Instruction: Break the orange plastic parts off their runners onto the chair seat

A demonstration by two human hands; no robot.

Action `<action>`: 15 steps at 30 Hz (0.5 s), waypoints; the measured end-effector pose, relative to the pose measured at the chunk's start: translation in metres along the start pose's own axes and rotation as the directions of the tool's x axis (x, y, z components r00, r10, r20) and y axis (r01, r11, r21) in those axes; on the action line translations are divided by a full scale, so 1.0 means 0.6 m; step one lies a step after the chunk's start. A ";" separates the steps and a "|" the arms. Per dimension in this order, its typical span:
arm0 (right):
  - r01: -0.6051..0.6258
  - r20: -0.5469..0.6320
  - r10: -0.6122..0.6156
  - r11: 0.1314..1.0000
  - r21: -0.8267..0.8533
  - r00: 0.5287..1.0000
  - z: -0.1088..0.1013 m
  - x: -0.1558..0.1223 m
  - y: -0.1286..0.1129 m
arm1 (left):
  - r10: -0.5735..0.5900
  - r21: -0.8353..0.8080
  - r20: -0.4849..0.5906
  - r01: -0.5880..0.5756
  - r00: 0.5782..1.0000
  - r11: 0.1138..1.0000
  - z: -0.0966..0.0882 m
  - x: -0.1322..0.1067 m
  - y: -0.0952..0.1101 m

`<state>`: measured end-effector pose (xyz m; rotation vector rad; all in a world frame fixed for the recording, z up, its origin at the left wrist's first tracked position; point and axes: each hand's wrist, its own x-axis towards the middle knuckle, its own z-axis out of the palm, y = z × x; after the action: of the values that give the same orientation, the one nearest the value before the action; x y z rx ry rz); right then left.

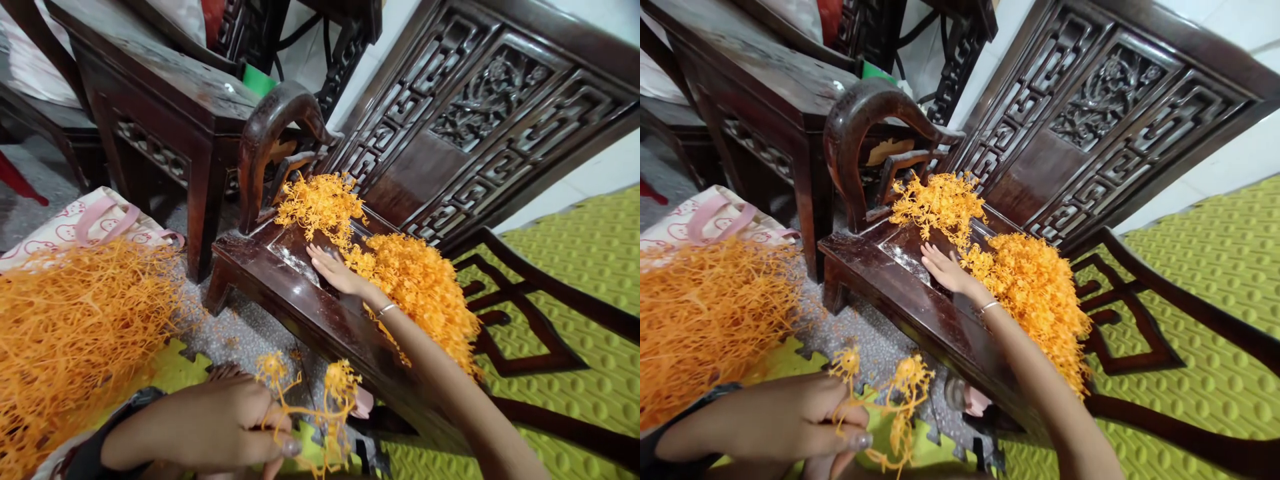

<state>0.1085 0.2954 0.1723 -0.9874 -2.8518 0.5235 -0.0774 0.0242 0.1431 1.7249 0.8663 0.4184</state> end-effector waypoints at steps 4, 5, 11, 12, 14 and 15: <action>-0.056 -0.306 0.064 0.998 0.033 0.950 -0.011 -0.004 0.000 | 0.011 -0.050 0.019 -0.010 1.000 0.999 0.001 0.002 -0.002; -0.073 -0.277 0.084 0.996 0.051 0.957 -0.009 -0.006 0.001 | 0.011 -0.060 0.023 -0.010 1.000 0.998 0.002 0.002 -0.003; -0.100 -0.060 0.110 0.983 0.152 0.992 0.016 -0.018 0.004 | 0.007 -0.051 -0.006 -0.007 1.000 0.999 0.002 0.004 -0.007; -0.110 -0.041 0.118 0.980 0.167 0.992 0.016 -0.018 0.002 | 0.006 -0.054 -0.005 -0.007 1.000 0.999 0.002 0.005 -0.007; -0.128 0.001 0.131 0.967 0.218 0.991 0.009 -0.020 -0.003 | 0.003 -0.066 -0.002 -0.003 1.000 0.998 0.002 0.007 -0.005; -0.130 -0.030 0.144 0.952 0.279 0.989 0.002 -0.021 -0.007 | 0.003 -0.071 -0.005 -0.003 1.000 0.997 0.002 0.008 -0.004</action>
<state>0.1157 0.2840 0.1732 -1.1305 -2.5840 0.8686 -0.0745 0.0271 0.1398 1.6604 0.8423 0.4502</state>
